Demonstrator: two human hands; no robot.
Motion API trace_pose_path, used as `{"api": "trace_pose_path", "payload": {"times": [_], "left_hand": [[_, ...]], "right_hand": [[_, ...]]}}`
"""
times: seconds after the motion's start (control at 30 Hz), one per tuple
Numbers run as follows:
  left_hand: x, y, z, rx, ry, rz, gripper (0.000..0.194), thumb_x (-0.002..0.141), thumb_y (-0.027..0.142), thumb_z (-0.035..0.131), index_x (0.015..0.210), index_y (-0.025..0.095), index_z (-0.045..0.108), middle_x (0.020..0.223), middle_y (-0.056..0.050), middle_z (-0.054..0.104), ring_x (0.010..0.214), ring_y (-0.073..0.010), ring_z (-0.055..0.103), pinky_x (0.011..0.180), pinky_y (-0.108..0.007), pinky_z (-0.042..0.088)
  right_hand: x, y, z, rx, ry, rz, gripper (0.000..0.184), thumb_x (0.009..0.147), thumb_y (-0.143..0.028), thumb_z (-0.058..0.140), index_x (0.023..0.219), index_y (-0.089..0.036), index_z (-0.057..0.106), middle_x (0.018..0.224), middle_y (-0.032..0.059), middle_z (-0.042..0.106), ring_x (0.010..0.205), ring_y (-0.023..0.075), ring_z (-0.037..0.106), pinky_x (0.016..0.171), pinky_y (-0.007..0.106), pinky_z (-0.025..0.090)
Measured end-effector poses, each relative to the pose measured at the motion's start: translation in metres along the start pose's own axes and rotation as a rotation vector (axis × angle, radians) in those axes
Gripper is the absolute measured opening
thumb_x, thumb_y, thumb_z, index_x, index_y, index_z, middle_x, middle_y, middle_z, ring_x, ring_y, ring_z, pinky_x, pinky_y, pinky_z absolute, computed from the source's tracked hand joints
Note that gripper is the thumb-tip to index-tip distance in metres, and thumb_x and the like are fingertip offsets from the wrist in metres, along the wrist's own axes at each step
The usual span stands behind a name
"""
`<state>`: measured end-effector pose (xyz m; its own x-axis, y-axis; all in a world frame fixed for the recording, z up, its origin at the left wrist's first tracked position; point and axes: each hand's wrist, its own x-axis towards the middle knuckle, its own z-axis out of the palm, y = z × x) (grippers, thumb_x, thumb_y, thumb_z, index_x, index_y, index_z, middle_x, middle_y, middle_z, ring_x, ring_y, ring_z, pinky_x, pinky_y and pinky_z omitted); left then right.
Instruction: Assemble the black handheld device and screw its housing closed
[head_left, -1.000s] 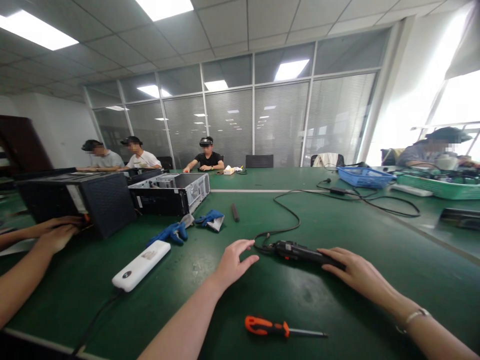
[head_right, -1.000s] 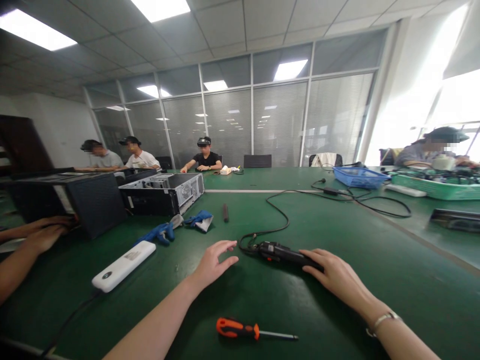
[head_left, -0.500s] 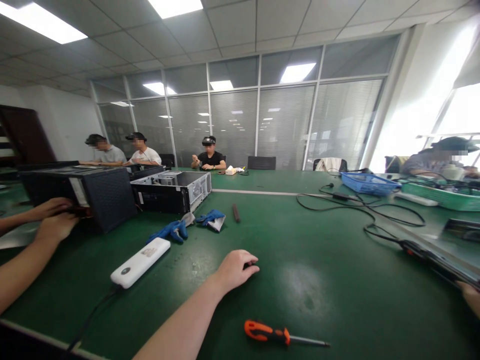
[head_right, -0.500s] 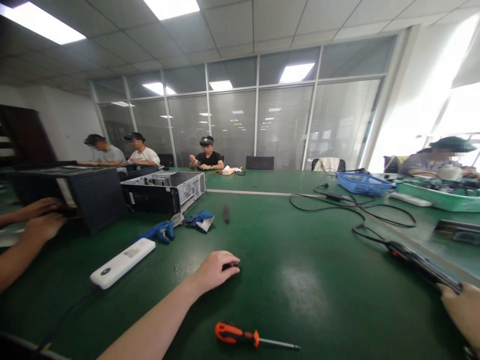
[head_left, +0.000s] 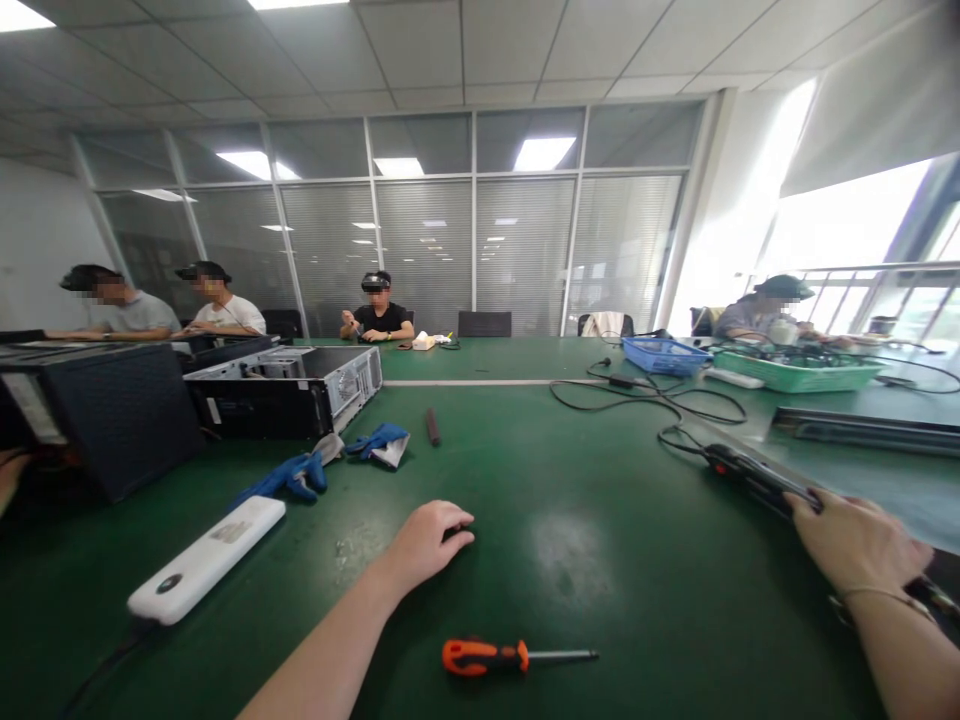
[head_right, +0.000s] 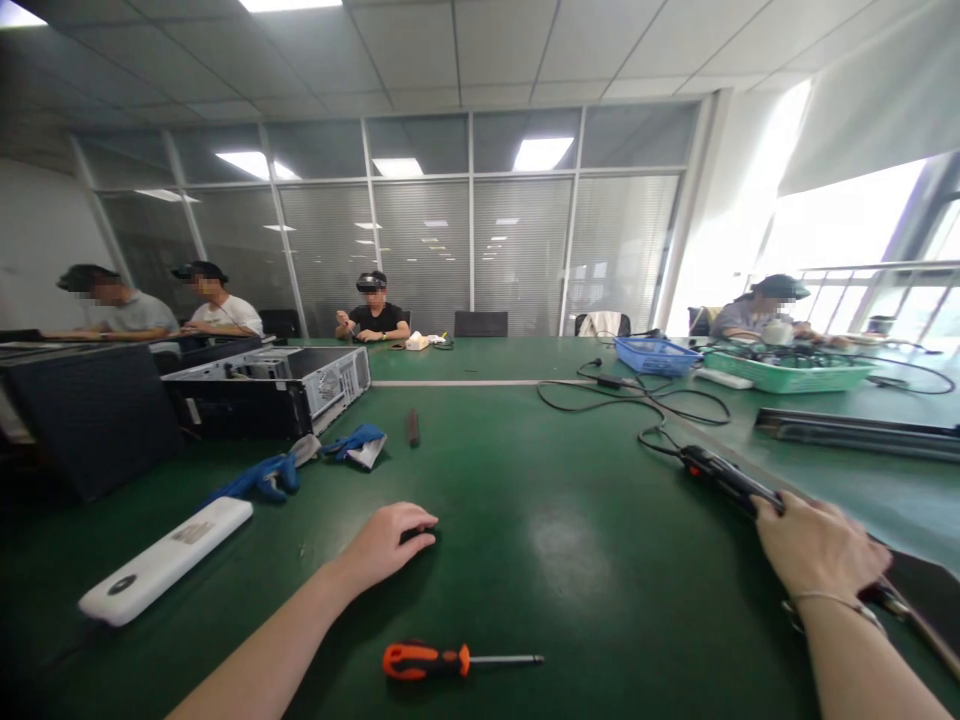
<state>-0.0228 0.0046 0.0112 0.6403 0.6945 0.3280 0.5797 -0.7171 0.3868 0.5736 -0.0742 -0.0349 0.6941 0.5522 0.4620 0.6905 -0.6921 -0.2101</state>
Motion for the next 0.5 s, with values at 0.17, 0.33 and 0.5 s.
{"api": "trace_pose_path", "payload": {"times": [0.17, 0.33, 0.5], "left_hand": [[-0.001, 0.004, -0.004, -0.003, -0.010, 0.001, 0.023, 0.089, 0.028, 0.060, 0.108, 0.022, 0.071, 0.105, -0.005, 0.072, 0.096, -0.0204, 0.065, 0.087, -0.032, 0.050], [-0.001, 0.006, -0.005, 0.009, -0.014, 0.003, 0.023, 0.088, 0.027, 0.061, 0.108, 0.022, 0.071, 0.105, -0.005, 0.072, 0.097, -0.0212, 0.064, 0.088, -0.032, 0.050], [-0.001, 0.005, -0.003, 0.015, -0.007, 0.013, 0.022, 0.087, 0.026, 0.063, 0.107, 0.021, 0.071, 0.105, -0.005, 0.072, 0.098, -0.0213, 0.064, 0.090, -0.032, 0.049]], "right_hand": [[-0.006, -0.012, -0.006, 0.083, 0.060, 0.027, 0.065, 0.083, -0.065, 0.032, 0.116, -0.022, 0.067, 0.110, 0.0235, 0.062, 0.104, 0.0443, 0.054, 0.075, 0.053, 0.037], [-0.015, -0.030, -0.002, 0.108, -0.019, -0.145, 0.069, 0.083, -0.067, 0.032, 0.119, -0.018, 0.066, 0.106, 0.0225, 0.063, 0.099, 0.0399, 0.059, 0.070, 0.046, 0.043], [-0.022, -0.038, 0.005, 0.077, -0.078, -0.211, 0.072, 0.082, -0.069, 0.032, 0.115, -0.015, 0.067, 0.097, 0.0212, 0.067, 0.089, 0.0382, 0.063, 0.067, 0.045, 0.047]]}}
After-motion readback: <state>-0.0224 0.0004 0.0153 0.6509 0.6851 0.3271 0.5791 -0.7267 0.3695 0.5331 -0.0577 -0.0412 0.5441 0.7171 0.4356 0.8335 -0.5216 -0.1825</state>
